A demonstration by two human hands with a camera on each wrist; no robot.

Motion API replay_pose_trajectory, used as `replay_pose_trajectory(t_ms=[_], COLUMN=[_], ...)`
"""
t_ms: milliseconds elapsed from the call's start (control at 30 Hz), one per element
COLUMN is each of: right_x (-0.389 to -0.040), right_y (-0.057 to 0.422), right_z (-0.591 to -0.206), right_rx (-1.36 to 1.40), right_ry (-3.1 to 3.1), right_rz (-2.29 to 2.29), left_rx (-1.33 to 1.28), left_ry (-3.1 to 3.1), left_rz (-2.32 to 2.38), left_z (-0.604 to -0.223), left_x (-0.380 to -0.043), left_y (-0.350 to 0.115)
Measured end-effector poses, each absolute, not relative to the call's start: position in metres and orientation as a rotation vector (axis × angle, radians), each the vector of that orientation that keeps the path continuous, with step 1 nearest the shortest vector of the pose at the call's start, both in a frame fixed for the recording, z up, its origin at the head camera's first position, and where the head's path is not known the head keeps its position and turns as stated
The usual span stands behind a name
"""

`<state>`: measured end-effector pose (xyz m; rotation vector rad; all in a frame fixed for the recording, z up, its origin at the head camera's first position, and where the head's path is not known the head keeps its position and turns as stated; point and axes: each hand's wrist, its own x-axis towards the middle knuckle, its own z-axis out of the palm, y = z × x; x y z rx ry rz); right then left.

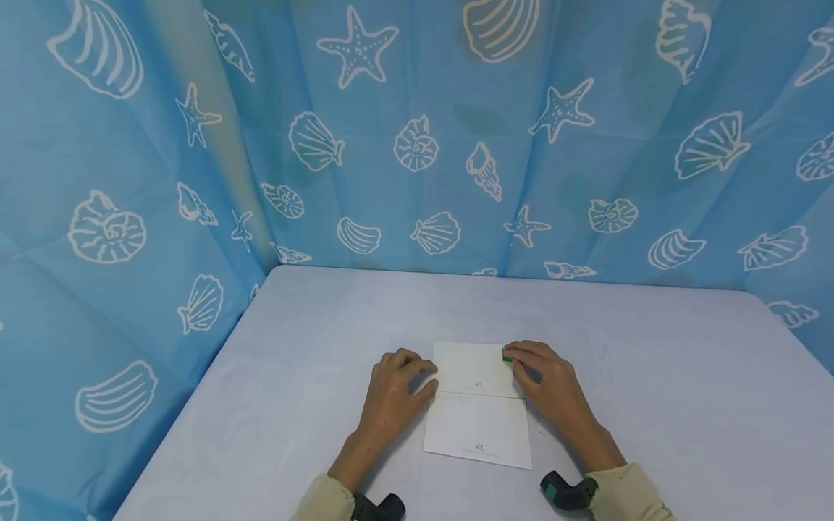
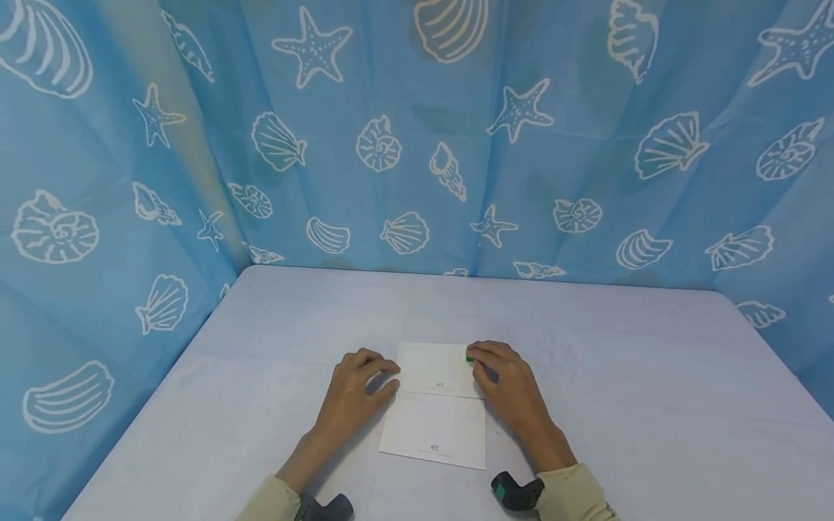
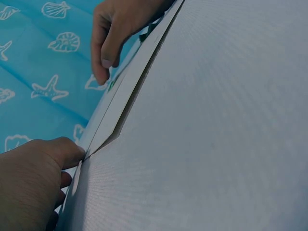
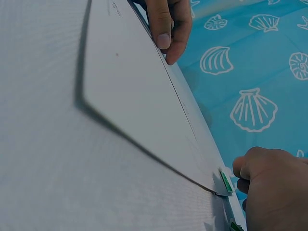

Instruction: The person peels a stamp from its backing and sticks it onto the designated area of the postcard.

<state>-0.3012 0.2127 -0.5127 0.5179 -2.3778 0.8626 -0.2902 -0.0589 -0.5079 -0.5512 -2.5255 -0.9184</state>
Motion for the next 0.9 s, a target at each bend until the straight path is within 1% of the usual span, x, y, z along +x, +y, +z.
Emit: replay_pose_trajectory(t_ms=[667,900], right_x=[-0.2994,-0.3000], right_y=[0.2136,0.2126], right_z=[-0.5124,-0.5107], right_rx=[0.514,0.482], right_ry=[-2.539,-2.395], right_rz=[0.866,0.804], left_rx=[-0.556,-0.541], left_ry=[-2.499,-2.531], left_rz=[-0.890,-0.908], left_z=[-0.5079,-0.5086], left_x=[-0.2906,-0.2903], left_y=[-0.0578,-0.0585])
